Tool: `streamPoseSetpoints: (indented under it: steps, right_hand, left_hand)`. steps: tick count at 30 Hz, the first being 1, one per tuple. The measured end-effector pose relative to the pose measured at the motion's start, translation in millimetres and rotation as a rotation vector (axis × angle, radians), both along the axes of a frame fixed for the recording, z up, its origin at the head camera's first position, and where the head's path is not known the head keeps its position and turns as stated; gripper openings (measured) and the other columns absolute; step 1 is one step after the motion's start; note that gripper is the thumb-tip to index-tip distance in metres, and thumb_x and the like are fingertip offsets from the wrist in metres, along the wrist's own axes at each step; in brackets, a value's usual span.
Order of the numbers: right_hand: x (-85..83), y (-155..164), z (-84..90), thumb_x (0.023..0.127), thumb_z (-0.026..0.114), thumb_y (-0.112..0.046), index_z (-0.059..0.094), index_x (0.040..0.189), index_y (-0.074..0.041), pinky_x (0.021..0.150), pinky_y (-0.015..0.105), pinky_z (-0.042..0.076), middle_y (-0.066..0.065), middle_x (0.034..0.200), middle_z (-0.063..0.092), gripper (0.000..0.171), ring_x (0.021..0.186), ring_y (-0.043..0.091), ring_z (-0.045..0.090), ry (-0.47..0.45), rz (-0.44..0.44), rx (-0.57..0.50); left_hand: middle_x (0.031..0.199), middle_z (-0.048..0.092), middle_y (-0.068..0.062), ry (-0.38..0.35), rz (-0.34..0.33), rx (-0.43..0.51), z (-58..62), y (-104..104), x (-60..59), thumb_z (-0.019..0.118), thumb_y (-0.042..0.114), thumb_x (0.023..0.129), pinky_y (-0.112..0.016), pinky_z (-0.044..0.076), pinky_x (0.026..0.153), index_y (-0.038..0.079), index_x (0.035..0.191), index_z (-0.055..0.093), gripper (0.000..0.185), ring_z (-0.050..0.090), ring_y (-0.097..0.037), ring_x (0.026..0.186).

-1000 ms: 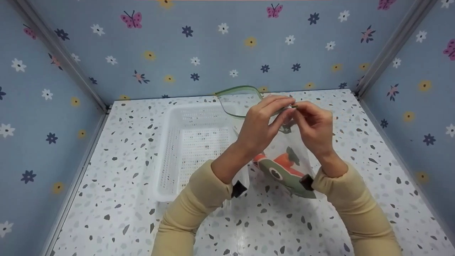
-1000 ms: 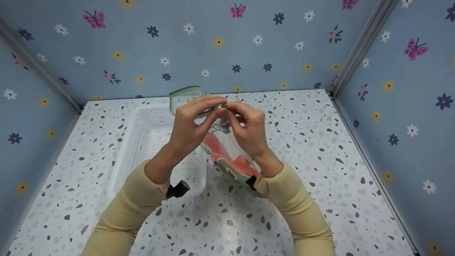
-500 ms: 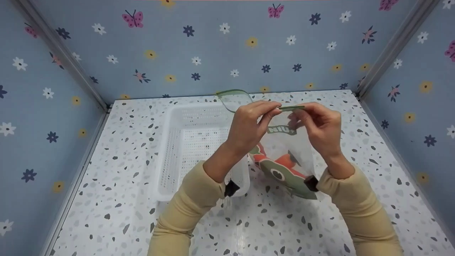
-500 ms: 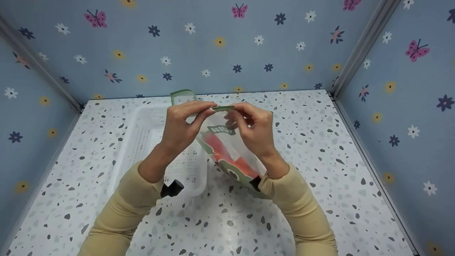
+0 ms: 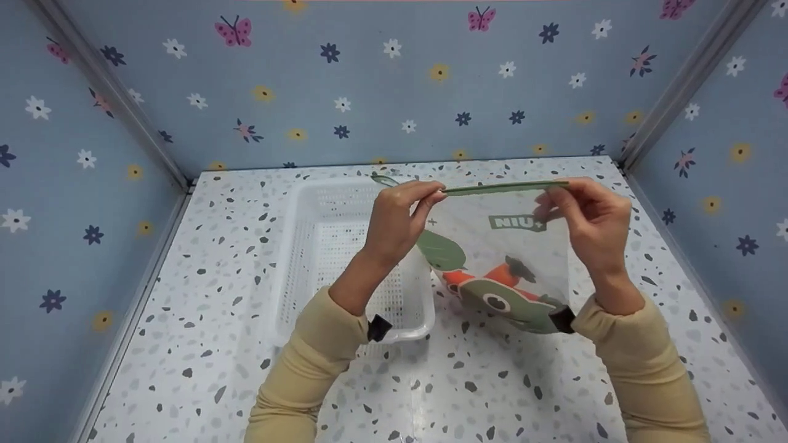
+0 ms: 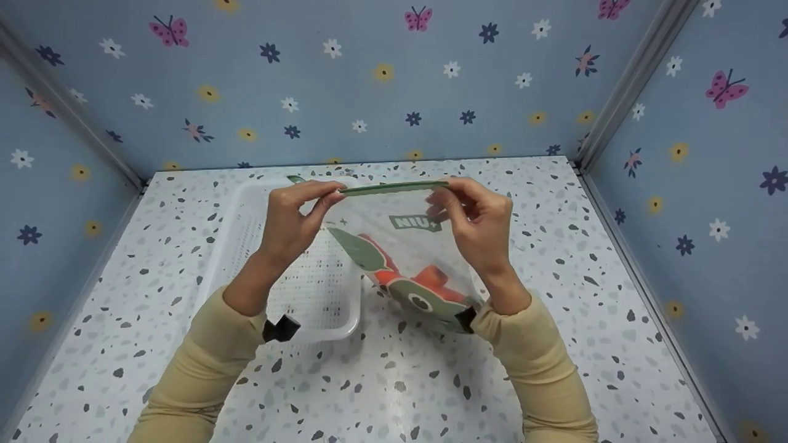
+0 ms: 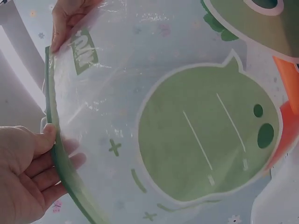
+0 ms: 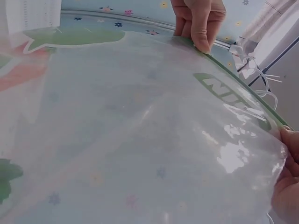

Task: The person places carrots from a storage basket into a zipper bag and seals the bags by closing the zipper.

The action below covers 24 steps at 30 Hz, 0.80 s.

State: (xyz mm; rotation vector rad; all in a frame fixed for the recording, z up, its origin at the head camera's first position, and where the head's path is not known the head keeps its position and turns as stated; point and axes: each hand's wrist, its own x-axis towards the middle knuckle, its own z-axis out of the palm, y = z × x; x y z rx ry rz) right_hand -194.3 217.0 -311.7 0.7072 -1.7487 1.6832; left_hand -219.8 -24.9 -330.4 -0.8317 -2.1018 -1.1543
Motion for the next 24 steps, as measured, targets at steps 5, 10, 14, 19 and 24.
streamPoseSetpoints:
  steps: [5, 10, 14, 19, 24]
  right_hand:
    - [1.9, 10.4, 2.0, 0.079, 0.052, 0.016, 0.057, 0.081, 0.020, 0.055, 0.024, 0.050, 0.016, 0.069, 0.063, 0.007, 0.055, 0.017, 0.061, -0.004, -0.034, -0.019]
    - [1.8, 23.3, 5.2, 0.079, 0.053, 0.016, 0.057, 0.080, 0.020, 0.056, 0.022, 0.050, 0.015, 0.068, 0.064, 0.006, 0.055, 0.016, 0.061, -0.003, -0.090, -0.032]
    - [2.9, 34.1, 8.0, 0.079, 0.053, 0.016, 0.058, 0.080, 0.020, 0.055, 0.023, 0.050, 0.017, 0.067, 0.063, 0.006, 0.054, 0.017, 0.061, -0.006, -0.100, -0.082]
    - [3.5, 42.1, 9.5, 0.078, 0.054, 0.016, 0.058, 0.081, 0.021, 0.054, 0.023, 0.050, 0.019, 0.068, 0.063, 0.007, 0.054, 0.019, 0.061, 0.003, -0.094, -0.110]
    - [1.6, 44.6, 6.9, 0.079, 0.055, 0.013, 0.056, 0.082, 0.024, 0.051, 0.024, 0.049, 0.020, 0.068, 0.062, 0.011, 0.054, 0.021, 0.061, -0.007, -0.075, -0.099]
  left_hand:
    - [0.087, 0.067, -0.009, -0.007, 0.044, -0.013, -6.8, -12.6, -3.0, 0.059, 0.014, 0.084, -0.027, 0.047, 0.069, 0.001, 0.095, 0.068, 0.019, 0.061, -0.017, 0.073]
    - [0.088, 0.067, -0.010, -0.036, 0.099, -0.008, -10.9, -26.3, -4.5, 0.059, 0.013, 0.084, -0.027, 0.048, 0.071, 0.001, 0.095, 0.068, 0.019, 0.062, -0.018, 0.076]
    - [0.090, 0.067, -0.009, -0.055, 0.127, -0.022, -12.4, -34.7, -4.6, 0.058, 0.015, 0.085, -0.026, 0.047, 0.075, 0.001, 0.095, 0.068, 0.020, 0.062, -0.018, 0.082]
    - [0.090, 0.067, -0.009, -0.075, 0.139, -0.033, -12.4, -42.8, -2.8, 0.058, 0.015, 0.084, -0.026, 0.047, 0.077, 0.002, 0.095, 0.068, 0.020, 0.062, -0.018, 0.085]
    - [0.091, 0.066, -0.009, -0.105, 0.142, -0.048, -11.3, -46.2, -1.1, 0.059, 0.015, 0.084, -0.027, 0.046, 0.077, 0.002, 0.096, 0.068, 0.020, 0.062, -0.018, 0.086]
